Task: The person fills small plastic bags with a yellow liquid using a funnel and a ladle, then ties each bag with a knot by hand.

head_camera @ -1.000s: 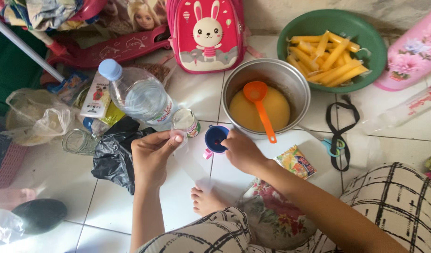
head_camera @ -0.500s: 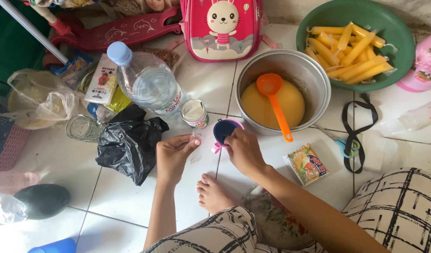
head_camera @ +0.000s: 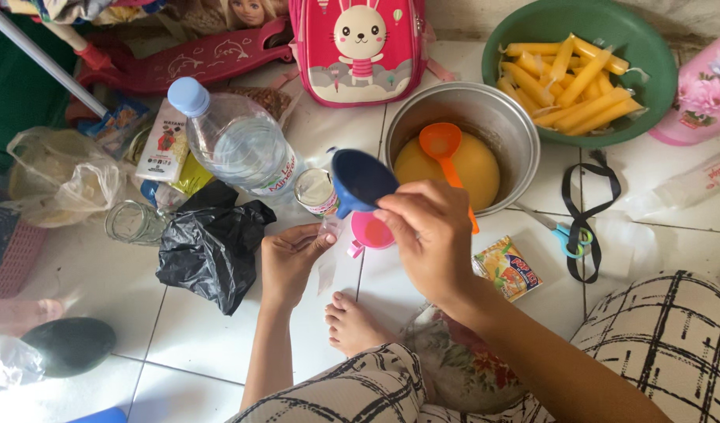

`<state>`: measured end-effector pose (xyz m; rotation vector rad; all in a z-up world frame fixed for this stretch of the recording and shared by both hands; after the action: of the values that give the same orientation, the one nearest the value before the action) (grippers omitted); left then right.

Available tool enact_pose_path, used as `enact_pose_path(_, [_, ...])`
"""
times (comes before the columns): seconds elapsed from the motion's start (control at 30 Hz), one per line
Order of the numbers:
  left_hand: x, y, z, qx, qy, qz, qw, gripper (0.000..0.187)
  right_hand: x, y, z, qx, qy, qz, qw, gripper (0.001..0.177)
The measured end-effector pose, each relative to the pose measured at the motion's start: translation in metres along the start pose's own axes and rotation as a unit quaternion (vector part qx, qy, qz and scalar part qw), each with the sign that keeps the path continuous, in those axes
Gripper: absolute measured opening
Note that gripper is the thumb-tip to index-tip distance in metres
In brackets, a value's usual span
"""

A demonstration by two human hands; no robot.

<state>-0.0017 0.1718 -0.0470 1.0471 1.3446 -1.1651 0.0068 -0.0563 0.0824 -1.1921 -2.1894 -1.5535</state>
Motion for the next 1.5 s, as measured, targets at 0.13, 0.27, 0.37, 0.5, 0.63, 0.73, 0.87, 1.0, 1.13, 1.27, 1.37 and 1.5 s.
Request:
enact_pose_path(0.13, [-0.001,0.001,0.004,0.006,0.004,-0.004,1.0,0.028,0.001,0.0,0.004,0.034,0.006,-0.012,0.999,0.014])
enact_pose_path(0.27, [-0.004,0.002,0.008,0.022,-0.009,0.003,1.0,0.031,-0.004,-0.005,0.01,0.064,0.025,-0.011,0.998,0.012])
enact_pose_path(0.37, [-0.008,0.002,0.012,0.024,-0.01,0.028,0.999,0.04,-0.008,-0.007,0.01,0.064,0.028,-0.022,0.997,0.011])
enact_pose_path(0.5, [-0.012,-0.003,0.02,0.082,-0.048,-0.002,0.996,0.039,-0.011,-0.009,0.008,0.072,0.02,-0.029,0.997,0.013])
enact_pose_path(0.63, [-0.012,-0.001,0.031,0.104,-0.026,-0.02,0.994,0.033,-0.016,-0.014,0.001,0.1,0.063,-0.001,0.993,0.014])
enact_pose_path(0.73, [-0.003,0.003,0.05,0.151,0.005,-0.036,0.988,0.025,-0.023,-0.018,-0.011,0.133,0.084,0.027,0.987,0.019])
enact_pose_path(0.87, [0.007,0.014,0.071,0.149,0.009,-0.023,0.988,0.025,-0.048,-0.029,-0.038,0.098,-0.053,0.107,0.988,0.035])
enact_pose_path(1.0, [0.018,0.036,0.082,0.072,0.038,0.038,0.996,0.025,-0.099,-0.055,-0.038,0.218,-0.2,0.29,0.91,0.069])
enact_pose_path(1.13, [0.049,0.084,0.103,0.032,-0.004,-0.009,0.999,0.03,-0.135,-0.07,-0.024,0.052,-0.119,0.322,0.938,0.037])
enact_pose_path(1.27, [0.078,0.124,0.117,0.047,0.029,-0.055,0.997,0.033,-0.182,-0.054,-0.018,-0.178,-0.026,0.33,0.927,0.033])
enact_pose_path(1.37, [0.076,0.13,0.13,-0.053,0.266,0.151,0.951,0.03,-0.219,-0.036,-0.006,-0.221,0.052,0.377,0.898,0.027])
enact_pose_path(1.5, [0.064,0.124,0.144,-0.132,0.278,0.15,0.94,0.029,-0.241,-0.028,-0.003,-0.114,0.157,0.397,0.897,0.034])
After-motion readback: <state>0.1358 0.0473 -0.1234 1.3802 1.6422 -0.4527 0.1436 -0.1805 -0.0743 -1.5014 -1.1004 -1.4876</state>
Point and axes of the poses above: each hand's wrist, its own y-axis towards the middle knuckle, its own z-axis out of the palm, x = y × z, the point moved 3 cm from there along y, towards the middle knuckle, and after that the axes turned 1 degree about x, right-handed, at the moved point
